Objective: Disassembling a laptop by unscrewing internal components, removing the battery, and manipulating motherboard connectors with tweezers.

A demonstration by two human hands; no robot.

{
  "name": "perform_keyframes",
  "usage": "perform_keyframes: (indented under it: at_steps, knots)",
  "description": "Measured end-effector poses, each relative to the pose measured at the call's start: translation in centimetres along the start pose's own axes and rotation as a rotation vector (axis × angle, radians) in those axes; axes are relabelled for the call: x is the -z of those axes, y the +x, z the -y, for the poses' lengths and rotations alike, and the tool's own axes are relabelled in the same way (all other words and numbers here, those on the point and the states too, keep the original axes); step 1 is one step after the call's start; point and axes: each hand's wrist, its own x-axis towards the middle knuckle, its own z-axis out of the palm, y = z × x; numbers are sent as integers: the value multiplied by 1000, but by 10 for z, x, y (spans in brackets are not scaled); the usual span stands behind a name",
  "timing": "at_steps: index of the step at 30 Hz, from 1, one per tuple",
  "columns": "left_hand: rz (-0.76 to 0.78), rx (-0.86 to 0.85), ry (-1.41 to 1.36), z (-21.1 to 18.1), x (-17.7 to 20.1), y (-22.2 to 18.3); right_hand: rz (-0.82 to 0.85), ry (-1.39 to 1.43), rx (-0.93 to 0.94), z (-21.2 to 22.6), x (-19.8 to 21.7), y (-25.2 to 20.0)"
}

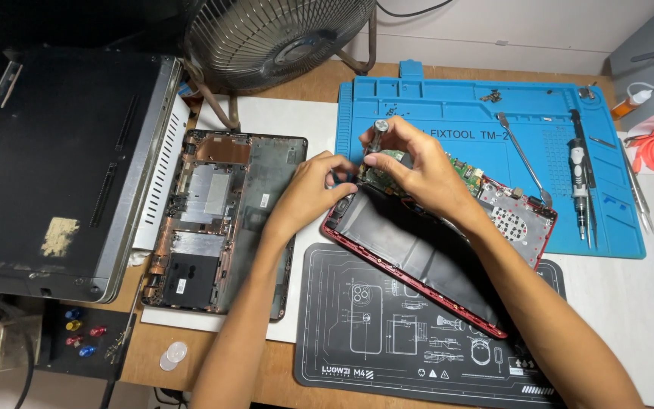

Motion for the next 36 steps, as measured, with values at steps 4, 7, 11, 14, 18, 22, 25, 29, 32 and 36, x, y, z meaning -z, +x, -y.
perform_keyframes:
  at_steps: [4,7,11,14,18,22,25,29,32,36]
  knots:
    - [-8,-12,5,-13,-3,2,-3,34,-2,-4,3,0]
    - [-14,-54,6,-17,-6,8,-31,59,7,2,9,2]
    - [-35,-50,23,-9,-13,29,-94,83,30,-8,25,4]
    - [-80,-50,65,0,-16,56,-154,86,32,-20,41,6]
    - [-179,9,163,19,-22,92,-243,89,-14,-26,55,6]
    - [-264,-37,225,32,-32,121,-280,78,-17,-26,66,8]
    - [-323,-51,243,43,-41,134,-308,128,-28,-29,71,8]
    - [-315,-12,228,57,-47,141,-316,137,-54,-32,75,9]
    - [-294,-19,189,65,-47,145,-316,129,-75,-27,78,9]
    - [-289,-49,157,61,-42,137,-298,97,-132,-9,75,7]
